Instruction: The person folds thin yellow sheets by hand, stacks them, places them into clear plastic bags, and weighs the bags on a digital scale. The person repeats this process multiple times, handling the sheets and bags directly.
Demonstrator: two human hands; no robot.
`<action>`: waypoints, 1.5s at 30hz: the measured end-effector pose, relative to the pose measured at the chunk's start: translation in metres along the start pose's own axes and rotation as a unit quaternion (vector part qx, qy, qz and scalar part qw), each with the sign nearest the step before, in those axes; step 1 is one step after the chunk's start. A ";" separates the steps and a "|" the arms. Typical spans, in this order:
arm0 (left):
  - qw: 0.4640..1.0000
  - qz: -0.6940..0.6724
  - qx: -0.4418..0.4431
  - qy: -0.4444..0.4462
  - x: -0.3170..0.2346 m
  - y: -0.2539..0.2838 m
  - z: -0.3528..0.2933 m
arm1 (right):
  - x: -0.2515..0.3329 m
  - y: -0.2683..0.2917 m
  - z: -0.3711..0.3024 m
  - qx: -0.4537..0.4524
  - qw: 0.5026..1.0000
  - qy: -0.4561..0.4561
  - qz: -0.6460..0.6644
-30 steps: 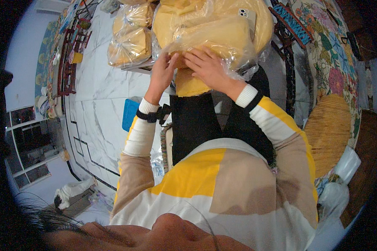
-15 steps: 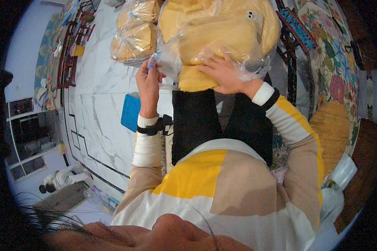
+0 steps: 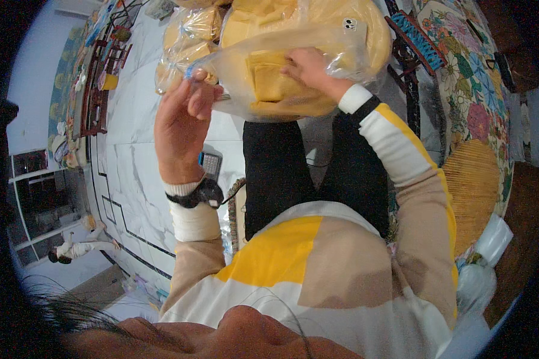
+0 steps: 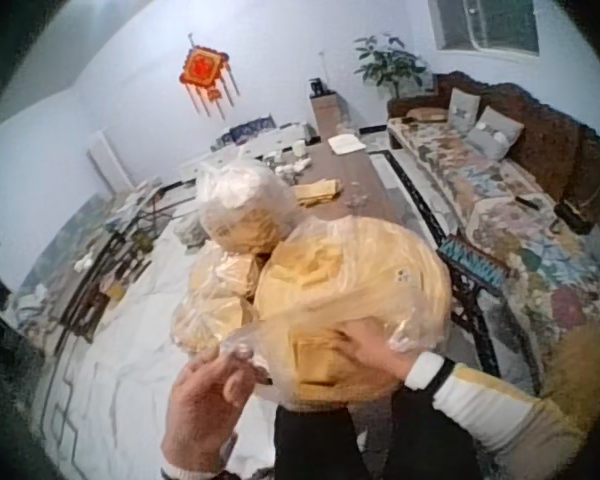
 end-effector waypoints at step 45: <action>0.992 -0.076 0.090 -0.055 -0.027 -0.005 -0.019 | 0.051 0.019 -0.015 -0.063 0.982 0.021 -0.178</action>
Point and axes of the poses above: each hand's wrist, its own z-axis towards the middle knuckle, its own y-axis out of the back of the hand, x = y × z, the point moved 5 cm from there along z, towards the middle knuckle, and after that the axes turned 8 degrees about -y, right-handed, at the moved point
